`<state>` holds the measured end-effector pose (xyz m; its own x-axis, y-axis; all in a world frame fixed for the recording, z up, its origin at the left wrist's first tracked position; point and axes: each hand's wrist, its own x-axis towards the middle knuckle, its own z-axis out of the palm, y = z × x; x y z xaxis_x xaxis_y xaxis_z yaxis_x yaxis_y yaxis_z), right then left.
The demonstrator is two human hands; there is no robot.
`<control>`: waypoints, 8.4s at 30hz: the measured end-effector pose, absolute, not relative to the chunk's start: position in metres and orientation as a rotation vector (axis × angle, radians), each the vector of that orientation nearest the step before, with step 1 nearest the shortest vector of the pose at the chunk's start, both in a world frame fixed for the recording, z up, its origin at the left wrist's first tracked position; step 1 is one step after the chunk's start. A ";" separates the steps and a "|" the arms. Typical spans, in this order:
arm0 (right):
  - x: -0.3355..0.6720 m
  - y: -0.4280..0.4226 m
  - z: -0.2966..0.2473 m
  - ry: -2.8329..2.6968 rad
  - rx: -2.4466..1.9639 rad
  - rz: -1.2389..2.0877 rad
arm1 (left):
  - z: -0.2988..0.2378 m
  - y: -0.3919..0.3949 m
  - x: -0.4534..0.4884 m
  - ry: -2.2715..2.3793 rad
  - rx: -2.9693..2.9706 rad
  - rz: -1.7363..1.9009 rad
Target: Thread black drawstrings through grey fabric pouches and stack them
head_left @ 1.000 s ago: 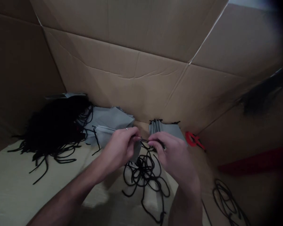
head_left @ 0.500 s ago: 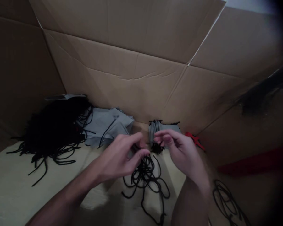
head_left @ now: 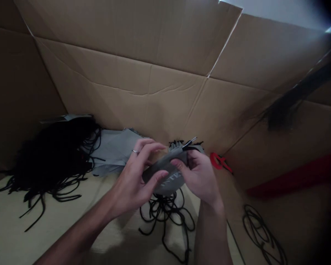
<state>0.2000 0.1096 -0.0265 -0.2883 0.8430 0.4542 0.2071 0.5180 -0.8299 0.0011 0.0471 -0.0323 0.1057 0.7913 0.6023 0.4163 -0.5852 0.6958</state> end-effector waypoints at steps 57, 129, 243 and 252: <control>0.187 0.080 -0.021 -1.713 -0.869 0.933 | -0.056 0.066 0.002 1.308 2.613 1.936; 0.184 0.081 -0.012 -1.850 -0.921 0.234 | -0.047 0.060 0.003 1.560 2.279 1.832; 0.186 0.082 -0.009 -1.958 -0.821 0.194 | -0.049 0.061 0.005 1.398 2.185 1.907; 0.178 0.081 -0.012 -1.829 -0.889 0.310 | -0.059 0.057 0.016 1.452 2.348 1.926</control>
